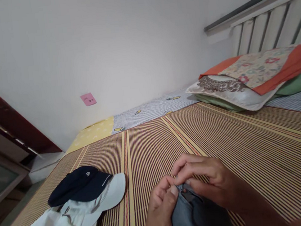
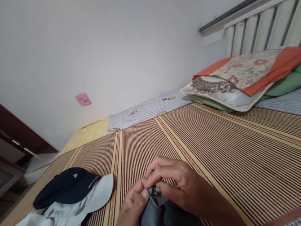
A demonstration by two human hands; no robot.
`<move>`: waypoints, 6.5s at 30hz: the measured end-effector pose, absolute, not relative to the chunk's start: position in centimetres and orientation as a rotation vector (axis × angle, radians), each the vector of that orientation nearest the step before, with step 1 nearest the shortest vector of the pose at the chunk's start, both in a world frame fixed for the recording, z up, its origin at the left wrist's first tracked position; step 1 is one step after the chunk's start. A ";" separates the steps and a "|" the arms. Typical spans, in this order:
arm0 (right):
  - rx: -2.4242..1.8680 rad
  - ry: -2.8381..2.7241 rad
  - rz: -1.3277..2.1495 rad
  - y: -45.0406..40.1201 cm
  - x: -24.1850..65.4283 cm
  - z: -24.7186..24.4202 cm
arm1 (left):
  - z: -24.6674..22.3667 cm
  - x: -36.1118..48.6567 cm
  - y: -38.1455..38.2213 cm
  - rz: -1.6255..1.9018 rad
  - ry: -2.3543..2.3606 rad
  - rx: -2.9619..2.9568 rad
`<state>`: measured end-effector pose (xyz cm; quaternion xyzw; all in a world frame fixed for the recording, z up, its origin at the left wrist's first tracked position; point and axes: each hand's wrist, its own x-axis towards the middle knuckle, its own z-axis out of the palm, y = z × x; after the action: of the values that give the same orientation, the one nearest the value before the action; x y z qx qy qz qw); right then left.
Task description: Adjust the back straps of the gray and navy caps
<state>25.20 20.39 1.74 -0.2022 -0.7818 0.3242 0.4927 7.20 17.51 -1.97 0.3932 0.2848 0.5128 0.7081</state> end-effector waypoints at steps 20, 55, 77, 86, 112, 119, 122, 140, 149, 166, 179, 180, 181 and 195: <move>-0.600 -1.860 0.919 20.7 24.4 1.8 | -1.7 7.9 17.6 1.242 0.633 0.834; -0.737 -1.759 0.891 20.2 24.2 2.3 | -2.2 7.4 17.2 1.229 0.754 0.997; -0.793 -1.894 0.600 18.4 23.5 2.7 | -1.4 7.5 17.8 1.379 0.825 0.895; -0.775 -2.006 0.417 18.9 22.7 1.8 | -2.0 7.9 17.8 1.475 0.831 0.833; -0.581 -1.986 0.481 19.3 23.4 1.9 | -1.4 9.3 16.8 1.639 1.114 0.983; -0.512 -1.972 0.494 19.2 23.5 2.2 | -1.6 9.3 16.7 1.643 1.157 0.986; -0.507 -1.991 0.481 19.0 23.4 2.2 | -1.7 9.3 16.7 1.637 1.124 0.996; -0.533 -1.997 0.612 18.2 23.6 2.2 | -2.0 9.3 16.5 1.696 1.247 1.063; -0.488 -1.837 0.811 18.2 24.4 2.4 | -0.1 8.5 16.5 1.540 0.934 0.759; -0.744 -1.690 1.372 21.6 25.3 0.7 | -0.8 6.7 16.9 1.220 0.441 0.741; -0.572 -1.397 1.608 21.8 25.7 0.1 | -0.6 5.5 17.0 1.270 0.524 0.759; -0.562 -1.409 1.601 21.9 25.8 0.1 | -0.6 5.3 17.0 1.269 0.519 0.747; -0.560 -1.410 1.601 22.0 26.0 0.0 | -0.6 5.1 17.0 1.270 0.519 0.727; -0.541 -1.099 1.679 22.3 26.3 -0.6 | -1.0 4.1 17.3 1.236 0.533 0.709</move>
<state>26.29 22.30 -0.65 -0.2243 -0.4560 0.6963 0.5069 4.09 17.35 -1.02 0.3215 0.2415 0.5599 0.7245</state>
